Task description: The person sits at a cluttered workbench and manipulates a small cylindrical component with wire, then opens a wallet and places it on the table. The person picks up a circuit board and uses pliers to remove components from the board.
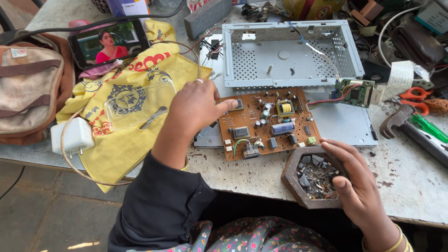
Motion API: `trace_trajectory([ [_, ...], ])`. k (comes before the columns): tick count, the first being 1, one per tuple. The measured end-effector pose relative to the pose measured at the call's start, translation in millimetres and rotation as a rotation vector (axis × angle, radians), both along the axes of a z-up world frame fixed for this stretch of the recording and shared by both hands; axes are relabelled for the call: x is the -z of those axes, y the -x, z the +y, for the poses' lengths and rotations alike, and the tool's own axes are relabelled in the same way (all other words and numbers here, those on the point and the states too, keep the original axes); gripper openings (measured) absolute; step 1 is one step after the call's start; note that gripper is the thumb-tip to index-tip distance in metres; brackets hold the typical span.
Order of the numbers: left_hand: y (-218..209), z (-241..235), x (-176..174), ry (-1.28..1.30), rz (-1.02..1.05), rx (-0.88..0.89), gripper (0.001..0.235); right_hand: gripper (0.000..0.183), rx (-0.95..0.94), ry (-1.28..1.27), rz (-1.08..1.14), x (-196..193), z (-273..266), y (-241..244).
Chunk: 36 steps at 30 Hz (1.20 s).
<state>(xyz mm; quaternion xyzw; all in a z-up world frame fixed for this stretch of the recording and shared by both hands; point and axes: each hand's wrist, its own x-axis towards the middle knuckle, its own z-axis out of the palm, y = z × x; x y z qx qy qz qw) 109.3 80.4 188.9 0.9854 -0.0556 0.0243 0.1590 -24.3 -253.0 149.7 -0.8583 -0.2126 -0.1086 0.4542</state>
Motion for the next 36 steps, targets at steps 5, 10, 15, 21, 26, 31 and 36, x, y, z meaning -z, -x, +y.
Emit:
trace_trajectory([
  [5,2.4,8.0,-1.1,0.425,0.205,0.013,0.061,0.07,0.035,-0.03,-0.029,0.3,1.5,1.8],
  [10,2.9,8.9,8.8,0.976,0.389,0.185,0.063,0.064,0.092,-0.008,0.021,3.5,-2.3,4.2],
  [15,8.4,8.6,13.7,1.278,0.398,0.183,0.052,0.059,0.061,-0.1,0.028,11.4,-4.4,3.1],
  [21,13.9,-6.3,24.1,1.672,0.542,0.118,0.06,0.058,0.058,-0.149,0.049,14.3,-5.8,3.8],
  [26,31.6,-30.1,38.0,1.464,0.551,0.067,0.065,0.053,0.09,-0.078,-0.009,10.5,-5.0,4.1],
  [31,37.9,-37.2,46.0,1.604,0.493,0.128,0.057,0.056,0.108,-0.074,-0.02,7.8,-6.3,6.9],
  [36,40.1,-27.6,46.2,1.843,0.473,0.171,0.05,0.06,0.064,-0.141,-0.131,9.6,-8.3,9.9],
])
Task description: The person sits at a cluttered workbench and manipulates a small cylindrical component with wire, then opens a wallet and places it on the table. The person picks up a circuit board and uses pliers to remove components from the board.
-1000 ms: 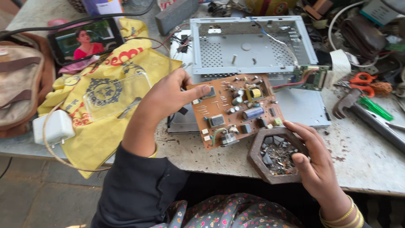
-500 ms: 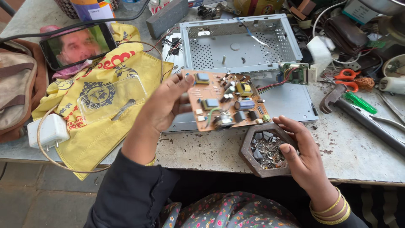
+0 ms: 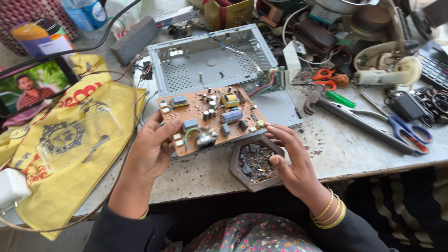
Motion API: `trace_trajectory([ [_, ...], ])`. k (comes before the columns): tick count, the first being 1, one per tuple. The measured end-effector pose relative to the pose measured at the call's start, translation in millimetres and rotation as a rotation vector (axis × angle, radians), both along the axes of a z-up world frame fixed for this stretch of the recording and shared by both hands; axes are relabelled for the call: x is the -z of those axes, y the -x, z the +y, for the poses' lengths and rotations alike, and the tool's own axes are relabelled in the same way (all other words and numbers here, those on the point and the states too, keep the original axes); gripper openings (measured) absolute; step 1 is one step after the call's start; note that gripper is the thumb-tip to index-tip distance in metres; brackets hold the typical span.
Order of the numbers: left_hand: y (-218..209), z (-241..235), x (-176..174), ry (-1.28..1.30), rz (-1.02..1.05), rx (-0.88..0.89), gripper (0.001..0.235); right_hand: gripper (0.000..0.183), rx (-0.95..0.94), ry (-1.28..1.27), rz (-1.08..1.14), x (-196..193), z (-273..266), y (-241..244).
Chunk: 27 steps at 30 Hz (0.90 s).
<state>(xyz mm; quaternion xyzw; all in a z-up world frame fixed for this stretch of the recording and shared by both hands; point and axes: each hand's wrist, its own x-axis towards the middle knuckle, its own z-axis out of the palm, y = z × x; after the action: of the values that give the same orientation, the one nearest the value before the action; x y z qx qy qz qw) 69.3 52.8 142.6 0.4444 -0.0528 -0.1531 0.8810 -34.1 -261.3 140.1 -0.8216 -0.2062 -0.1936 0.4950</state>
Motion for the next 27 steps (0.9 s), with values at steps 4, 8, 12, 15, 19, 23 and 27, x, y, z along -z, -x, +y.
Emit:
trace_trajectory([
  [4,14.1,-5.2,-1.9,-0.001,-0.098,-0.026,0.05,0.057,0.029,0.005,-0.112,6.5,-2.6,3.1],
  [8,31.5,-16.3,3.5,-0.019,-0.186,-0.142,0.053,0.052,0.12,0.032,-0.232,11.2,-2.6,6.4],
  [12,35.5,-26.6,30.4,0.079,-0.271,-0.13,0.041,0.052,0.223,-0.008,-0.263,14.6,-7.6,7.3],
  [15,31.9,-36.3,55.8,0.135,-0.324,-0.289,0.03,0.054,0.218,-0.067,-0.194,16.7,-10.4,1.5],
  [19,36.3,-43.7,72.3,0.129,-0.237,-0.47,0.033,0.054,0.175,-0.089,-0.16,20.4,-6.7,-1.2],
  [23,54.0,-54.8,52.7,0.183,-0.318,-0.411,0.027,0.052,0.134,-0.152,-0.164,22.7,-6.7,0.2],
  [27,70.7,-76.2,37.5,0.098,-0.295,-0.309,0.032,0.056,0.138,-0.224,-0.172,23.1,-5.4,1.3],
])
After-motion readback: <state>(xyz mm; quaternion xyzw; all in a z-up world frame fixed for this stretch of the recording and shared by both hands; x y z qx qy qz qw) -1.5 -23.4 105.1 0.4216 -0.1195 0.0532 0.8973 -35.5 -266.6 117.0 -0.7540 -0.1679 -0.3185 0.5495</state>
